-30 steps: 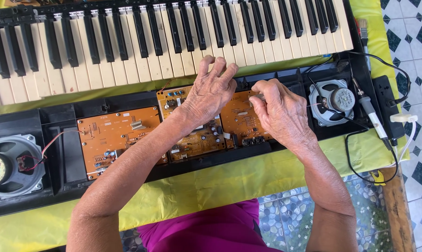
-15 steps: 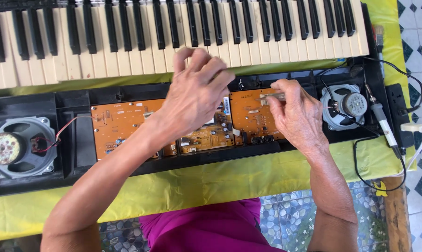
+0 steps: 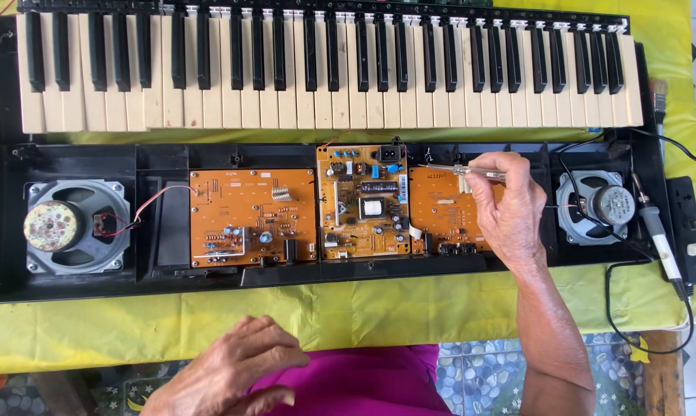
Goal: The person uses a screwdriver to work on the internal circuit board of an open electronic keyboard. They manipulate small components and wires on the orange PCB while the keyboard keys and speakers are visible.
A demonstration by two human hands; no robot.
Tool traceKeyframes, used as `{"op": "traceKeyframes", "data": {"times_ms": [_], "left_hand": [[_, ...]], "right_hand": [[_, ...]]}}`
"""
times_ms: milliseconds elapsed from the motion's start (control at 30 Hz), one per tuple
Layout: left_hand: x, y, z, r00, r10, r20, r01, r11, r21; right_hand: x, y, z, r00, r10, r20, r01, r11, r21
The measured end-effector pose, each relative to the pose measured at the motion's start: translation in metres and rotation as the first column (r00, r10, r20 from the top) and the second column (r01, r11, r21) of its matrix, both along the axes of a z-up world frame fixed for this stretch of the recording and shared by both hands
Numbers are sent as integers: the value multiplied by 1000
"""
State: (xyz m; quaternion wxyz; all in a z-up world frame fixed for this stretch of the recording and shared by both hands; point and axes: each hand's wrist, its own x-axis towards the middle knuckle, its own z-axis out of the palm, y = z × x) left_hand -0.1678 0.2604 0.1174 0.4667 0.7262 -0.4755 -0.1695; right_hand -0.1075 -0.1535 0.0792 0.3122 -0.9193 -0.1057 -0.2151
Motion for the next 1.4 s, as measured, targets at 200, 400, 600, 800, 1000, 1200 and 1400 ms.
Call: {"op": "traceKeyframes", "data": {"times_ms": [200,400,600,800,1000,1200,1400], "left_hand": [[-20,10,-27,998,12,-66,-8,998,64],[-13,-4,-26,997,6,-72,0,998,70],[-6,-22,-23,999,-10,-44,11,1000,18],[-2,-28,-25,1000,-5,-21,5,1000,17],[-2,-33,-33,1000,-2,-3,2,1000,17],[-2,-35,-41,1000,11,4,-12,999,37],[-2,-34,-45,1000,10,-22,-9,999,51]], "right_hand": [[8,5,-9,1000,-17,8,16,993,119],[14,7,-18,1000,-14,3,13,988,153],[15,5,-24,998,-50,-34,54,987,149],[13,2,-15,992,-81,101,73,994,83],[18,4,-19,996,-47,71,41,996,75],[21,7,-26,1000,-14,19,12,997,81],[21,-1,-21,988,-113,104,112,994,22]]}}
